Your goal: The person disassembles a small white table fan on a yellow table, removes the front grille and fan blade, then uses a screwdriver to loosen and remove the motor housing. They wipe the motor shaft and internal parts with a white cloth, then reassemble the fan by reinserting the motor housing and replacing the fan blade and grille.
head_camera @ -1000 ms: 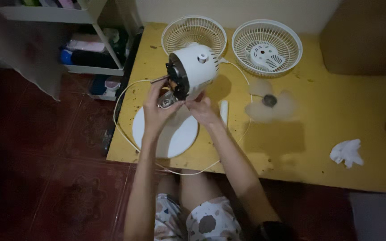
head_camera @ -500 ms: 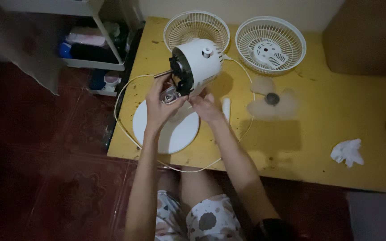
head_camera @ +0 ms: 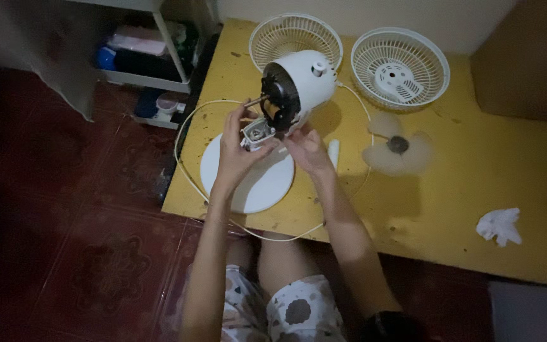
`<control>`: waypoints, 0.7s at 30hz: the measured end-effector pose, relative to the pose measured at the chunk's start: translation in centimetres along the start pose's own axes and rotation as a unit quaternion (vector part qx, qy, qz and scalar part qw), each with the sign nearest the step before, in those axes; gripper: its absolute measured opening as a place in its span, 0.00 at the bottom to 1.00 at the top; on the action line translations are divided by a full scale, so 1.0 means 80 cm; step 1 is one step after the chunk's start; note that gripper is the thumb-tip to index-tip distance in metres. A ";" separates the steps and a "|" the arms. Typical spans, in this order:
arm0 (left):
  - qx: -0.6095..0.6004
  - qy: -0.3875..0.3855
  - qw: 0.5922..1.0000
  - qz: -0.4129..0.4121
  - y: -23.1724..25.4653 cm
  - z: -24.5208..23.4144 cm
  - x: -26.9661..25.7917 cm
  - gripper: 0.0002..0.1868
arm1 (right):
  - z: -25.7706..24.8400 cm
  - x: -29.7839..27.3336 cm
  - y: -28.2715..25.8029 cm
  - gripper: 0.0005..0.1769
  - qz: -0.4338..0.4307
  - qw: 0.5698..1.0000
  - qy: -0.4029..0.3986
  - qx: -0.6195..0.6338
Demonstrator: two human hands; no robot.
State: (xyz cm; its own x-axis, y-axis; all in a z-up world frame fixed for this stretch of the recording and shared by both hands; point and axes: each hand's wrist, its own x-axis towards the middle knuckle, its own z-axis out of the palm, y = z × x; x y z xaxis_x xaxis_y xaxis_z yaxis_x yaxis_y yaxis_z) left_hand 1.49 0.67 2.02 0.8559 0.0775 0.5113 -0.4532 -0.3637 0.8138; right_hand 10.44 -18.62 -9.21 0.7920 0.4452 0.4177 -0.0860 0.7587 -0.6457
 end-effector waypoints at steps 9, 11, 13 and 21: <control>-0.096 -0.015 0.991 -0.090 -0.006 0.011 -0.041 0.32 | -0.020 -0.026 0.000 0.21 0.099 0.974 0.027 -0.203; -0.210 -0.019 0.970 -0.121 -0.004 0.011 -0.049 0.31 | -0.015 -0.030 -0.004 0.24 0.121 0.964 0.058 -0.229; -0.085 -0.003 0.995 -0.051 -0.005 0.006 -0.046 0.31 | 0.002 -0.027 -0.008 0.26 0.140 0.955 0.061 -0.255; 0.022 0.022 0.997 -0.070 -0.013 0.011 -0.062 0.32 | 0.129 -0.033 0.027 0.38 0.010 0.883 0.117 -0.454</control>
State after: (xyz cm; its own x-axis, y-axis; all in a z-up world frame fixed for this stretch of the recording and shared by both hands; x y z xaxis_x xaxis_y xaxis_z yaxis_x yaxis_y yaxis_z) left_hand -2.05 -0.12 -1.62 0.8979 0.1717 0.4054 -0.3171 -0.3867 0.8660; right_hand 1.96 -13.26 -5.09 0.9077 0.2635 0.3265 0.3356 0.0107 -0.9419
